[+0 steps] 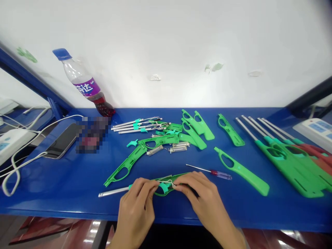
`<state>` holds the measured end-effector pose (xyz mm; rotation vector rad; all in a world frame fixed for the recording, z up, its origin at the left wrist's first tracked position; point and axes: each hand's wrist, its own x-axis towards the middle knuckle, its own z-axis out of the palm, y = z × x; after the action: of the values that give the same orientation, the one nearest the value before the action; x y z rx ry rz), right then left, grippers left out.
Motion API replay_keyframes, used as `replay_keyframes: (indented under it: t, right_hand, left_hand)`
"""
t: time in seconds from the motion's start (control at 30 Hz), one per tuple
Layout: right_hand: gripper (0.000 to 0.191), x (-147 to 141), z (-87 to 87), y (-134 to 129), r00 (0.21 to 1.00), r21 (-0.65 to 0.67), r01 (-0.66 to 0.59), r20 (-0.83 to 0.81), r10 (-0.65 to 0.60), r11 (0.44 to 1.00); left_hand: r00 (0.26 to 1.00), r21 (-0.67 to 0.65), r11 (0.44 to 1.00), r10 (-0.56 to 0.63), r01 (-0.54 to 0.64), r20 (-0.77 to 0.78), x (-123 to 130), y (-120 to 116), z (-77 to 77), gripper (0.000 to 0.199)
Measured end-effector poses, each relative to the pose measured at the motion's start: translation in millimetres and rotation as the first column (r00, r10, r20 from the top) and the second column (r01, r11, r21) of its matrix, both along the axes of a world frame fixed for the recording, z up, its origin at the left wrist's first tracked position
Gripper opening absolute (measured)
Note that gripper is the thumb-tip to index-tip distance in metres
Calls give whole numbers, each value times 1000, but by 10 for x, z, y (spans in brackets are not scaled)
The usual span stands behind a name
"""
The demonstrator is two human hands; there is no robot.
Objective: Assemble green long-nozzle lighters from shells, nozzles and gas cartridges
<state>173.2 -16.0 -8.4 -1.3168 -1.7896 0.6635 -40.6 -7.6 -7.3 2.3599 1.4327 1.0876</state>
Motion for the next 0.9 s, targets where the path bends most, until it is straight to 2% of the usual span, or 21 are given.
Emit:
replay_keyframes:
  t: [0.9]
  right_hand:
    - [10,8,-18,12,1000,28,-5,-16,6,1000]
  left_hand:
    - [1000,-11,1000,5,-5,24,3,8,-7,19]
